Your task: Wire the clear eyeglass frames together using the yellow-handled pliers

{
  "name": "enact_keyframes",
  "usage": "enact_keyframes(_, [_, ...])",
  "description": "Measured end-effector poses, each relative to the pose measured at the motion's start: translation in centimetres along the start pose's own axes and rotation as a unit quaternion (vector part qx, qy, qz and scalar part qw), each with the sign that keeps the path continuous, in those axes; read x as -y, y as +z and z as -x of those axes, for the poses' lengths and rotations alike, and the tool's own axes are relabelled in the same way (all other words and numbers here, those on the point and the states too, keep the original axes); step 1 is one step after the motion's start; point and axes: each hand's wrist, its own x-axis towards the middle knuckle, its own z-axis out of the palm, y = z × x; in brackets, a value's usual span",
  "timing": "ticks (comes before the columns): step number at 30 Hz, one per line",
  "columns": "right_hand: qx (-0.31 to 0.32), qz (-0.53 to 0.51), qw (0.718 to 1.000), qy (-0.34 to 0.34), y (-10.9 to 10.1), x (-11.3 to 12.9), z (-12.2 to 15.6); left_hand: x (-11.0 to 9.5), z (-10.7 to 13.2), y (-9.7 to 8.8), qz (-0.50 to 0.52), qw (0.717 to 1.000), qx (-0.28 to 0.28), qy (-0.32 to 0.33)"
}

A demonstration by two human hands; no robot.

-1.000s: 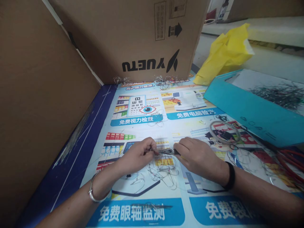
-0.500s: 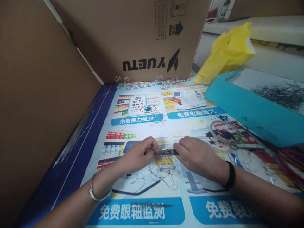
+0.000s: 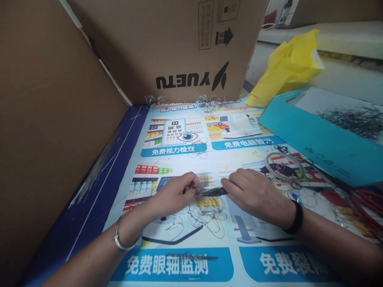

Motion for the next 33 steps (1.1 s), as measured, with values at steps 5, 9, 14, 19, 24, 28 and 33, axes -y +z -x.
enact_keyframes(5, [-0.001,0.028,0.999,-0.023,-0.3,-0.2,0.0,0.1,0.0,0.0,0.002,1.000,0.005,0.002])
enact_keyframes(9, [-0.005,0.057,0.997,-0.054,-0.8,-0.2,-0.1,0.1,0.0,0.0,0.006,1.000,0.001,0.005])
enact_keyframes(14, [-0.009,0.063,0.995,-0.082,-1.2,-0.3,-0.1,-0.1,0.0,0.0,0.006,1.000,0.004,0.003])
enact_keyframes(19, [-0.008,0.025,0.997,-0.066,-0.6,-0.3,-0.1,-0.1,0.1,-0.1,0.006,1.000,0.008,0.000])
enact_keyframes(24, [-0.001,-0.045,0.999,-0.012,0.3,-0.4,-0.2,0.0,0.0,0.0,0.002,1.000,0.011,-0.001])
enact_keyframes(28, [0.009,-0.077,0.997,0.007,0.7,-0.4,-0.1,-0.2,0.0,0.0,-0.001,1.000,0.010,-0.001])
enact_keyframes(33, [0.018,-0.089,0.996,0.022,0.7,-0.4,-0.1,-0.6,0.1,-0.3,-0.009,1.000,0.018,-0.007])
